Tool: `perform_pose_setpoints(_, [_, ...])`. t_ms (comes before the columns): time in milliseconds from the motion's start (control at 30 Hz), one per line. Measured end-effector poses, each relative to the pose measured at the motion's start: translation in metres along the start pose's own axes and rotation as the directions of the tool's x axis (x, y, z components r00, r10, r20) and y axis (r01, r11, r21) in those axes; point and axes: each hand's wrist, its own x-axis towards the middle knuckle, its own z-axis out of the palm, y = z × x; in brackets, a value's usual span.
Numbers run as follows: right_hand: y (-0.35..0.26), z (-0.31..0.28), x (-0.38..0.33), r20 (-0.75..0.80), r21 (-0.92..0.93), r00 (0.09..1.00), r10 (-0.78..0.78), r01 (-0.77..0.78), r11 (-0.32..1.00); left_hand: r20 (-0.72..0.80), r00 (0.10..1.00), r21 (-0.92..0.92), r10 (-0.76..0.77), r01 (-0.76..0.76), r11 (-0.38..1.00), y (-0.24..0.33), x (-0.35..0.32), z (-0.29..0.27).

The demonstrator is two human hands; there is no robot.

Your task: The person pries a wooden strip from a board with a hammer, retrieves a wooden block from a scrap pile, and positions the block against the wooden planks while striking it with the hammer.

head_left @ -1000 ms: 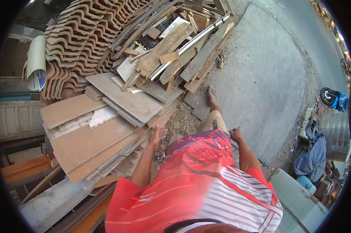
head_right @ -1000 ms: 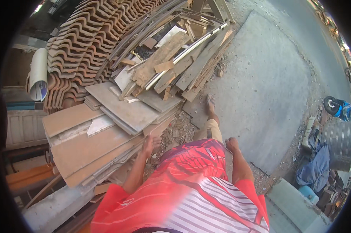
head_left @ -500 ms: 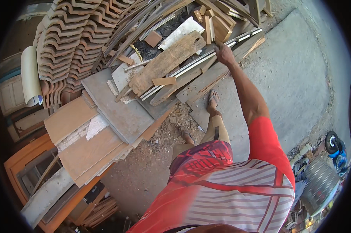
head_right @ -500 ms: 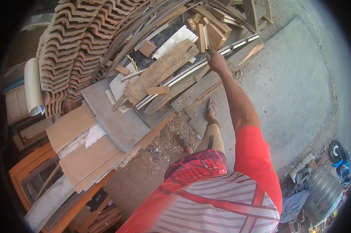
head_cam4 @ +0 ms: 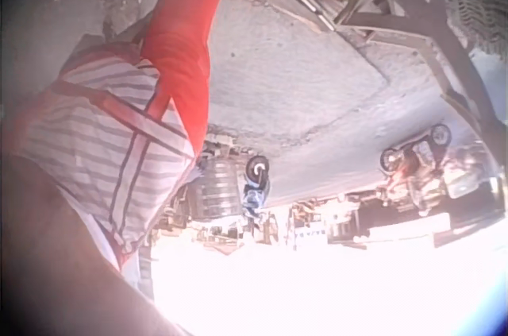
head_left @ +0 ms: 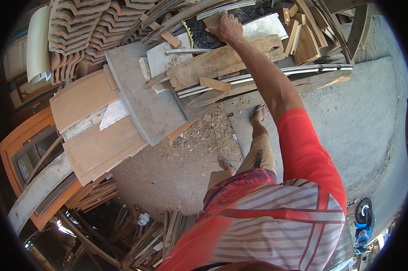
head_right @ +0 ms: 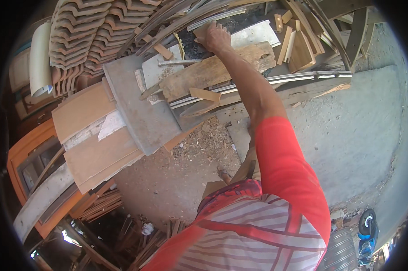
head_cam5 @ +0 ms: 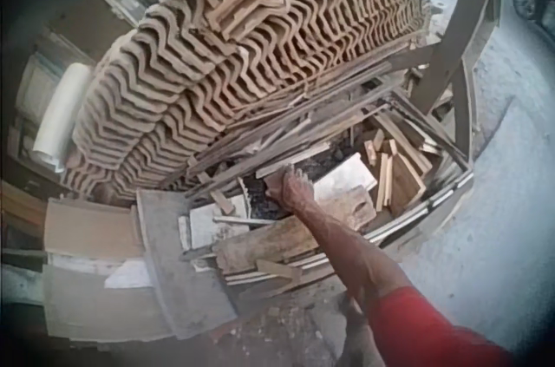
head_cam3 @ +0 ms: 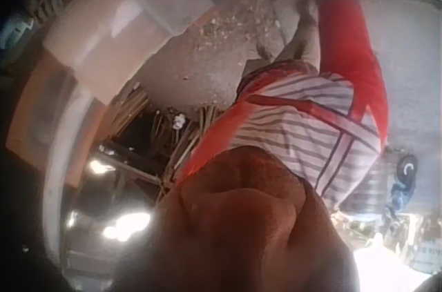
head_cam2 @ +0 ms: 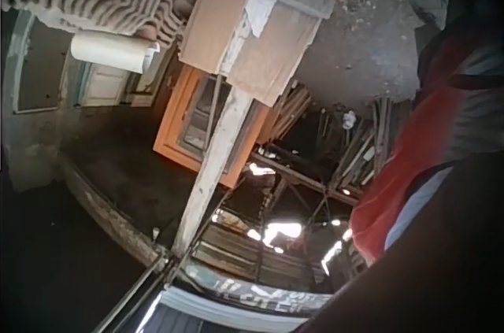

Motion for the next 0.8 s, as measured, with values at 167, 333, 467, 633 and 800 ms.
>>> perform_pose_setpoints(167, [0.004, 0.031, 0.015, -0.158, 0.023, 0.986, 0.051, -0.047, 0.999, 0.018, 0.999, -0.025, -0.045, 0.045, 0.999, -0.015, -0.009, 0.007])
perform_pose_setpoints(333, [-0.007, -0.011, -0.036, -0.128, 0.503, 0.988, -0.085, 0.138, 0.853, 0.043, 0.997, -0.078, -0.071, 0.074, 0.994, -0.031, -0.001, 0.019])
perform_pose_setpoints(467, [-0.047, -0.026, -0.114, 0.039, 0.872, 0.979, -0.201, 0.065, 0.486, 0.069, 0.996, -0.153, -0.059, 0.069, 0.986, -0.046, 0.029, 0.02])
perform_pose_setpoints(633, [-0.129, -0.023, -0.23, 0.359, 0.896, 0.899, -0.25, -0.407, -0.177, 0.11, 0.994, -0.306, -0.023, 0.056, 0.95, -0.056, 0.096, 0.014])
perform_pose_setpoints(800, [-0.222, 0.014, -0.33, 0.555, 0.51, 0.726, -0.406, -0.683, -0.523, 0.062, 0.981, -0.507, 0.183, -0.127, 0.853, -0.03, 0.145, -0.02])
